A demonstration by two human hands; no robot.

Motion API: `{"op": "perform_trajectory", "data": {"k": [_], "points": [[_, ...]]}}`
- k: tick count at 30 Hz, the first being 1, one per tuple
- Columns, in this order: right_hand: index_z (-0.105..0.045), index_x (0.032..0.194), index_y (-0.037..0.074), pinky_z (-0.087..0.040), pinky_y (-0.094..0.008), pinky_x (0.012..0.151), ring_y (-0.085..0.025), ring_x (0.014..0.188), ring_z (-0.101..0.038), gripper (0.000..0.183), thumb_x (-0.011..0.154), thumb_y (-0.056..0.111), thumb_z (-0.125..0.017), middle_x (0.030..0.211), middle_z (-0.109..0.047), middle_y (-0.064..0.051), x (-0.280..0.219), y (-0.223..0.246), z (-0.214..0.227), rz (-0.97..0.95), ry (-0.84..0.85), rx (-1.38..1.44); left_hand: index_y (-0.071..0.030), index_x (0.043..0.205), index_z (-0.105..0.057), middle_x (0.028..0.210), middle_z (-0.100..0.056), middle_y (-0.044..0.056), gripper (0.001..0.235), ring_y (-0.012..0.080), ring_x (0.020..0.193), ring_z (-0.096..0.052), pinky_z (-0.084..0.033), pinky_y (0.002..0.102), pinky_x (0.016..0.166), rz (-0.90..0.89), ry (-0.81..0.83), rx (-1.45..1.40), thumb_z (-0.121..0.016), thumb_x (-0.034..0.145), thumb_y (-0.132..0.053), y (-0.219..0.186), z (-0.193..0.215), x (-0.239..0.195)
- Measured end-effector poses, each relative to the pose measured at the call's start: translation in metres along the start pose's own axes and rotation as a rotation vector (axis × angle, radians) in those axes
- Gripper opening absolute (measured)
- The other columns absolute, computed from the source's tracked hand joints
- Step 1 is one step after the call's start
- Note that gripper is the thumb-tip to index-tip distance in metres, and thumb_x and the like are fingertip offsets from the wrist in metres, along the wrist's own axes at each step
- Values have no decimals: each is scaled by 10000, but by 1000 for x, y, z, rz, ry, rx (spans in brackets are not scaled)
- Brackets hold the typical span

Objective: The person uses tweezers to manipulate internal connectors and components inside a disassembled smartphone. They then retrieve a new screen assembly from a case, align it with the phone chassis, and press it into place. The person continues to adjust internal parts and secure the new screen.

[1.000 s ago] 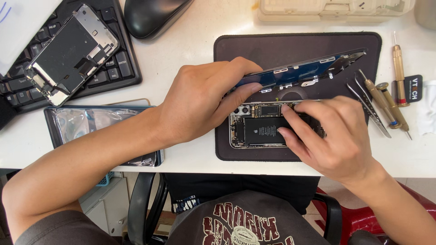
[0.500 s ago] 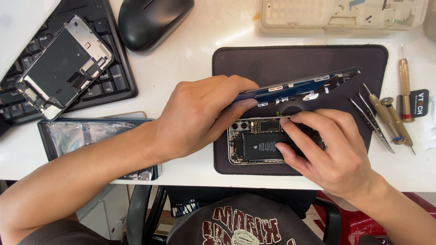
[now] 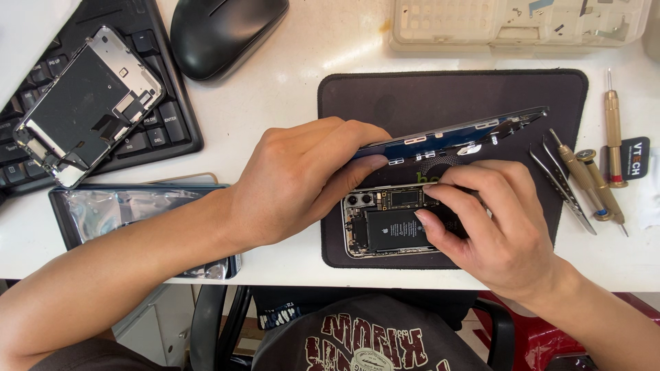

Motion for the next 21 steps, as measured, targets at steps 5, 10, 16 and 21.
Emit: {"op": "perform_trajectory", "data": {"k": [5,10,16,21], "points": [[-728,1039,-14,-524,-406,815,-319,971,-613,323,787,117,-880,1049,-645,-123,0,3,2,30,-51,-15,-36,1168,-635,883,-687,69,184,209,743,-682,-537,323,629,-23,-3,23,-747,1028,-76,-2,0,-2],[-733,1065,-22,-547,-431,727,-319,859,-634,335,769,86,-846,1022,-631,-149,-5,5,16,137,-147,-91,-22,1149,-646,854,-679,66,189,209,747,-686,-540,345,639,-109,-14,57,-771,1012,-57,-10,-1,-2],[-777,1056,69,-438,-423,830,-317,921,-528,289,792,152,-862,1052,-607,-132,-13,8,22,219,-169,-293,14,1085,-632,892,-697,107,253,233,830,-718,-565,331,663,-275,-17,153,-809,920,-59,-19,-6,-6],[-818,980,100,-394,-390,859,-221,939,-537,191,798,155,-827,981,-655,-26,-16,12,12,251,-166,-376,5,1120,-619,964,-697,101,273,236,913,-718,-577,340,731,-300,-1,180,-809,932,-54,-18,-12,-12]]}}
Point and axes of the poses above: each hand's wrist, its own x-axis towards the middle knuckle, its own z-axis out of the back of the hand, y = z × x, the point moved 2 cm from there along x, towards the middle knuckle
